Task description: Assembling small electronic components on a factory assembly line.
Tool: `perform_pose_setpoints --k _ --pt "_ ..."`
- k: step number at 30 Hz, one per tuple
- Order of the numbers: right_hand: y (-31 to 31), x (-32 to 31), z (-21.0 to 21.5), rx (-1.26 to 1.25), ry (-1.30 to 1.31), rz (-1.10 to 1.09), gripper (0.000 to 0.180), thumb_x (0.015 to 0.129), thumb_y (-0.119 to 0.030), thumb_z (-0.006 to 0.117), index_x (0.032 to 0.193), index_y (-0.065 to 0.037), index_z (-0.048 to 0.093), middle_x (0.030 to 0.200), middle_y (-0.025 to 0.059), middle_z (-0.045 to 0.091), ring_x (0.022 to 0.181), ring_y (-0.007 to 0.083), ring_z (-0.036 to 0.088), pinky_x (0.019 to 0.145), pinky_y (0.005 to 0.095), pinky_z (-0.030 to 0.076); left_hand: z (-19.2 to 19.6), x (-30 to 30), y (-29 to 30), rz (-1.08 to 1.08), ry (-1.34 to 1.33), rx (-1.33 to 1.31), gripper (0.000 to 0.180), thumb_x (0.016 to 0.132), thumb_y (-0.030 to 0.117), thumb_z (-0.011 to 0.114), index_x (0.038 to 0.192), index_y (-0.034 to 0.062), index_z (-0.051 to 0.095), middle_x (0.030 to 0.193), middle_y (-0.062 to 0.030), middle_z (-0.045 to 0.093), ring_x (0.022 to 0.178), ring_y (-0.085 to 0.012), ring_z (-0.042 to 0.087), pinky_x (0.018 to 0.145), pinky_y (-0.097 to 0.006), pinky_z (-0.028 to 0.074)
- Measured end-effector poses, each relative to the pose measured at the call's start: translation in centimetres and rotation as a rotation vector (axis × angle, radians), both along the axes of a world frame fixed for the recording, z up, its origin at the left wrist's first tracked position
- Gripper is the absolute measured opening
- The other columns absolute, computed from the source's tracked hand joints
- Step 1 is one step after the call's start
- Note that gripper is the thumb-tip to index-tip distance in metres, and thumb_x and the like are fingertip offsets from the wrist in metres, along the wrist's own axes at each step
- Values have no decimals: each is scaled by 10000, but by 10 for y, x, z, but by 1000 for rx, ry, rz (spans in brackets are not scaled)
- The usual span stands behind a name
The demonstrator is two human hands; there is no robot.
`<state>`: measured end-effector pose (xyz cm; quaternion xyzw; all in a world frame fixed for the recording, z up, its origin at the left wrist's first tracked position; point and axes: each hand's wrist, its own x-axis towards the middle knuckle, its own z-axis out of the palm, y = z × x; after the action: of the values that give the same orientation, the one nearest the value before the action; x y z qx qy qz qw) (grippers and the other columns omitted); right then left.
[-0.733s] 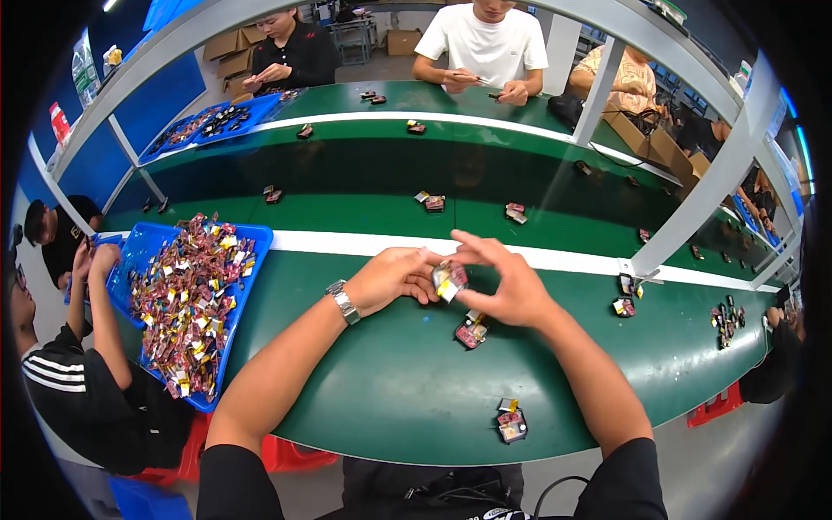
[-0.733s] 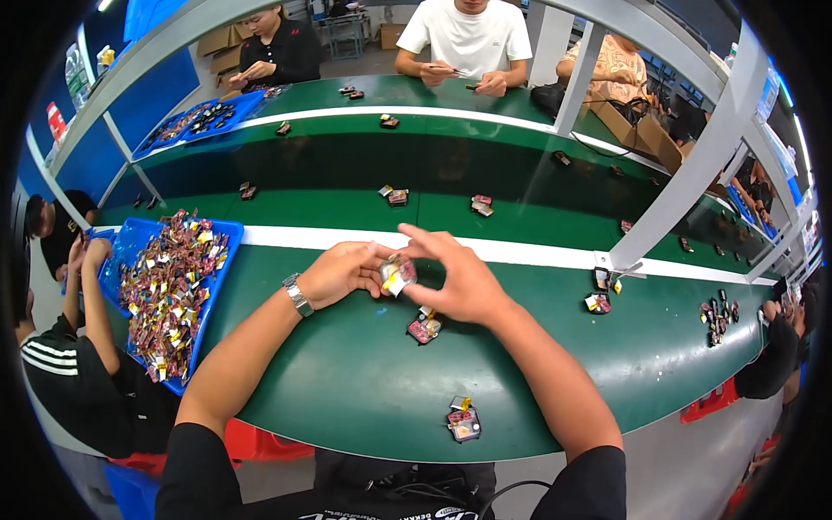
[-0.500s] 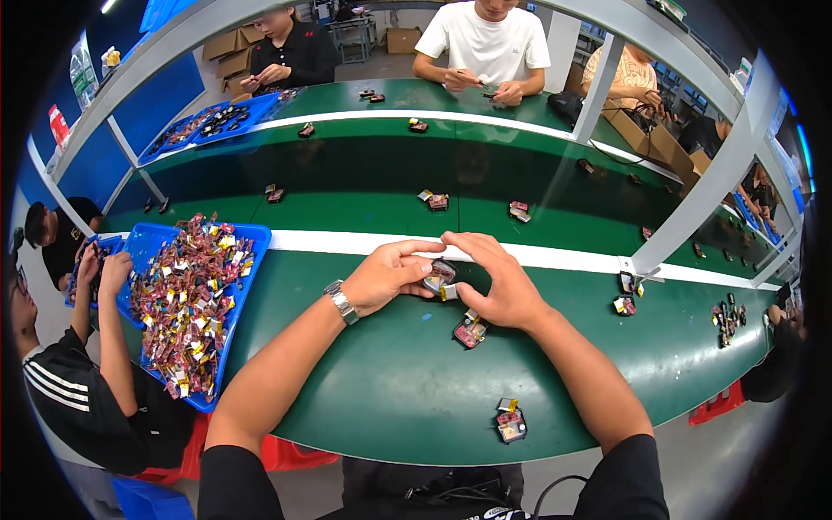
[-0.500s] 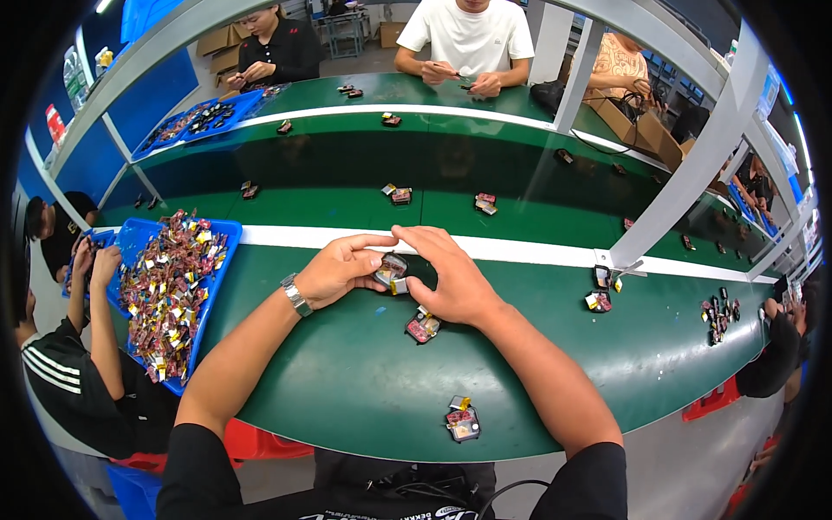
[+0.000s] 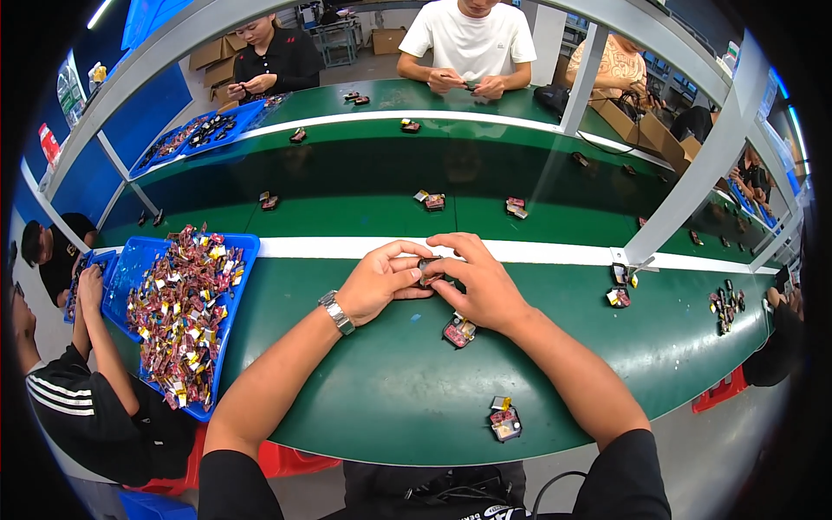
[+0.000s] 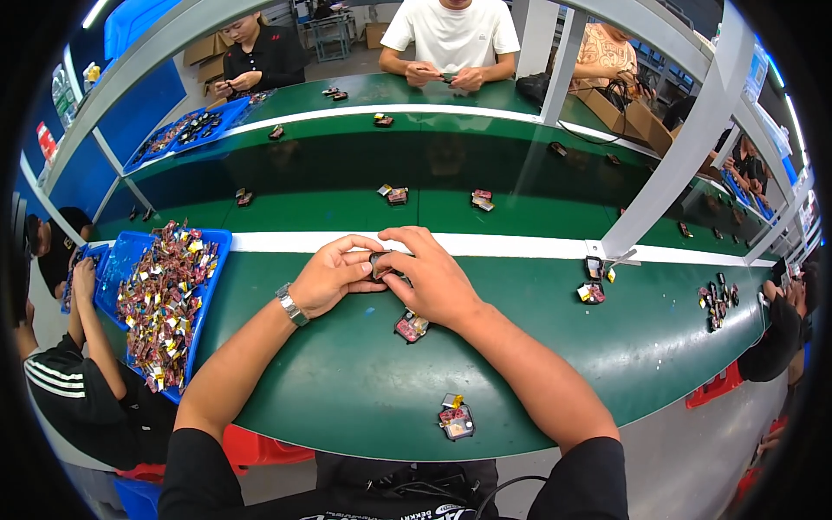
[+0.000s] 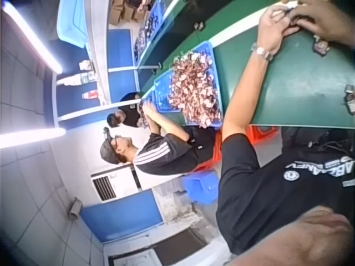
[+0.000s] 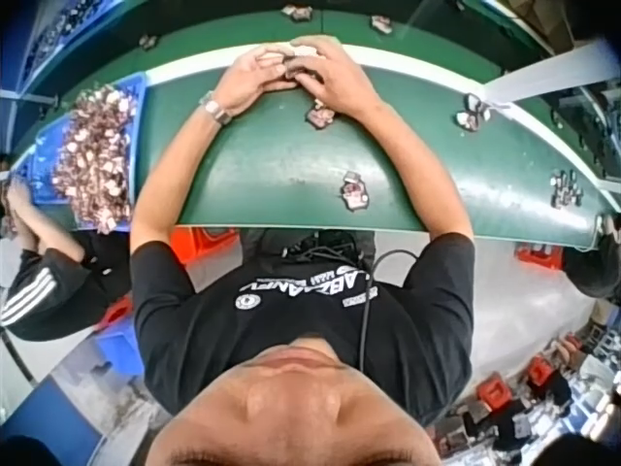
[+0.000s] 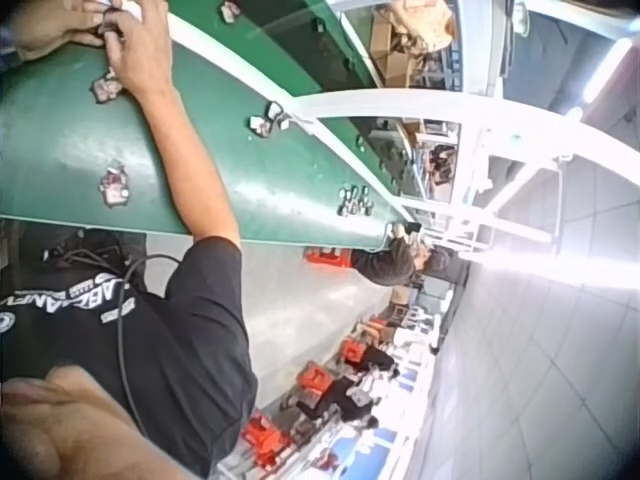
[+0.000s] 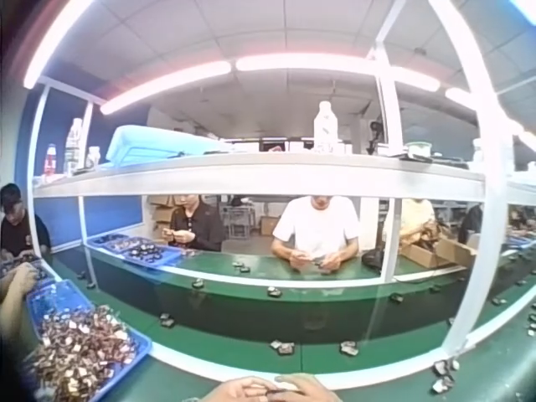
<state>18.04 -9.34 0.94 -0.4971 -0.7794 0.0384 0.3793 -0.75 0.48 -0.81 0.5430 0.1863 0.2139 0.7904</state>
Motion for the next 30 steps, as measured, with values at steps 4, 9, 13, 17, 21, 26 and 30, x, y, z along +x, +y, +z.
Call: perform_pose_setpoints --k 4,9,13,17,21,26,30 --pt "2 -1 -4 -48 40 18 89 815 -65 713 904 -61 699 1253 87 573 1184 301 514 962 396 477 -2 0 1 9 -7 15 298 957 17 543 1253 25 514 1231 -118 612 1129 -210 628 981 -400 556" --pt "1 -3 -6 -112 122 -111 99 845 -131 676 894 -59 722 1234 89 607 1181 287 525 988 403 454 -2 -2 3 -43 -50 -3 326 939 9 570 1259 24 507 1239 -124 605 1137 -202 618 990 -394 546" --pt "1 -8 -5 -118 137 -146 102 836 -131 670 881 -59 726 1221 88 617 1177 289 532 990 403 453 -4 -2 2 -57 -39 65 333 935 -10 563 1261 26 503 1232 -120 599 1133 -195 615 988 -390 545" --pt "-1 -5 -2 -135 158 -86 88 824 -119 672 865 -60 723 1206 84 622 1162 284 540 990 399 455 0 -1 1 -41 -8 33 321 943 -30 533 1258 27 503 1209 -116 603 1119 -195 620 971 -392 556" --pt "-2 -2 -2 -114 167 -7 77 819 -111 679 861 -62 721 1192 79 624 1154 280 544 977 392 466 2 0 -2 -31 14 33 311 945 -38 524 1248 29 506 1197 -114 606 1107 -193 625 961 -394 563" --pt "-3 -9 -8 -73 173 -110 85 819 -101 692 880 -52 724 1188 81 623 1140 280 550 936 376 492 1 1 -2 -32 -5 24 307 950 -44 488 1247 32 514 1233 -116 607 1123 -193 625 960 -367 566" --pt "-3 -13 -9 -26 187 -129 102 810 -73 707 903 -39 728 1180 84 623 1116 278 561 894 370 517 1 1 -2 -15 -14 33 291 959 -26 487 1241 38 520 1234 -103 608 1126 -180 623 960 -366 565"
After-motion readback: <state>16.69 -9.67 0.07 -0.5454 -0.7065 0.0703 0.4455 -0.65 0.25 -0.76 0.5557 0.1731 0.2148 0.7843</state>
